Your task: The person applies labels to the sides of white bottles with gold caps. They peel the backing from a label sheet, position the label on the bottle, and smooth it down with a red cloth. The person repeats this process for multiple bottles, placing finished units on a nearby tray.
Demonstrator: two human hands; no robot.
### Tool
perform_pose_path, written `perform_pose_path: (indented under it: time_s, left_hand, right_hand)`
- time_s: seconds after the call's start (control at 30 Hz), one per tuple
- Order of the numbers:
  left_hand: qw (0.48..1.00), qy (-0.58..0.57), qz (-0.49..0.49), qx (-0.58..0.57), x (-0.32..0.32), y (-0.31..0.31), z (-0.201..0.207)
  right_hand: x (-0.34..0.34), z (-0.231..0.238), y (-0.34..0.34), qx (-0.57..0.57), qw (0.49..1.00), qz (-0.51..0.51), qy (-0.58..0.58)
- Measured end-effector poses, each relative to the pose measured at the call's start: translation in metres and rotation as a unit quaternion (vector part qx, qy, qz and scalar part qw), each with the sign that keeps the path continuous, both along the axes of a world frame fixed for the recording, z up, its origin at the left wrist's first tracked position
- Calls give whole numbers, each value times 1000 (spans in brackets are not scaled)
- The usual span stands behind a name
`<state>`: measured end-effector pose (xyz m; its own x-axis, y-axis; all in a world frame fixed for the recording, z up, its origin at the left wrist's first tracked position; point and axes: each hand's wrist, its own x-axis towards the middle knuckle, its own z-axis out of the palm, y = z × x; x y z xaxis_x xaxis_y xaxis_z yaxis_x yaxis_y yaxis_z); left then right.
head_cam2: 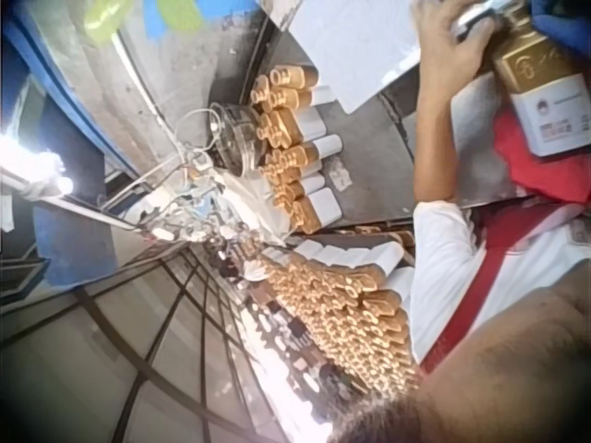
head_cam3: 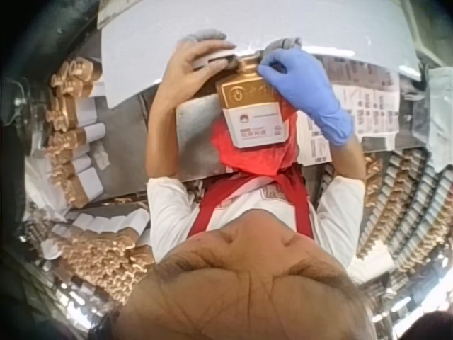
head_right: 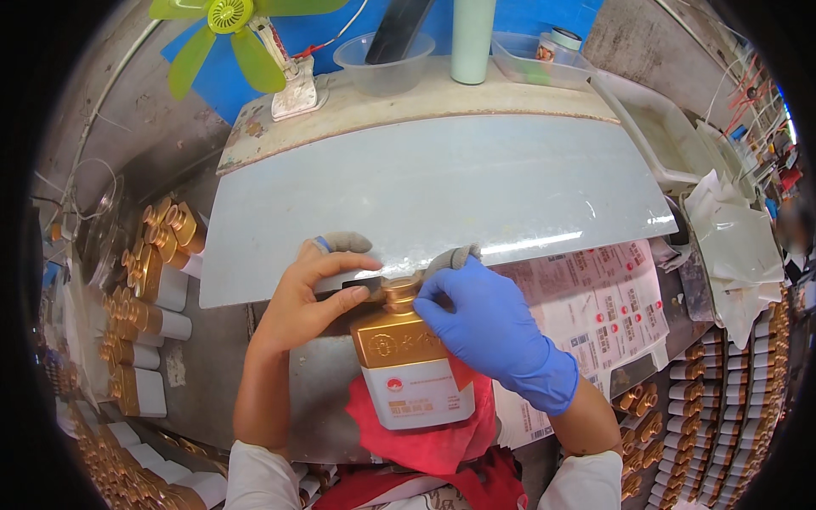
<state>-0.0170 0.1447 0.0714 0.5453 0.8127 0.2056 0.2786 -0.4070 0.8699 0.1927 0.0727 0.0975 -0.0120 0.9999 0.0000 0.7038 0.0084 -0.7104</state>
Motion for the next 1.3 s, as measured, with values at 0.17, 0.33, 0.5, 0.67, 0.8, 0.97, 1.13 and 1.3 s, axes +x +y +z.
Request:
perform_pose_path:
  time_s: [0.17, 0.33, 0.5, 0.67, 0.8, 0.97, 1.13, 1.3]
  left_hand:
    - [991, 34, -112, -59, 7, 9, 5]
    - [992, 22, -117, -48, 10, 15, -4]
    - [992, 13, -125, 8, 9, 11, -2]
    - [992, -31, -119, -33, 4, -9, 11]
    - [989, -54, -136, -33, 4, -22, 15]
    - [988, -76, -133, -29, 3, -38, 22]
    - [989, -71, -125, 23, 0, -51, 23]
    - [983, -74, -153, 67, -6, -57, 21]
  right_hand:
    - [1, 2, 1, -12, 1000, 5, -12]
    - [1, 5, -1, -24, 1000, 6, 10]
    - [3, 3, -13, 37, 998, -58, -15]
    - [-1, 10, -57, 74, 991, -105, 25]
    - [-25, 7, -97, 249, 968, 15, 29]
    - [-56, 13, -121, 198, 969, 45, -139]
    - [-82, 9, -131, 214, 935, 15, -282]
    - [-93, 8, -131, 206, 939, -38, -272]
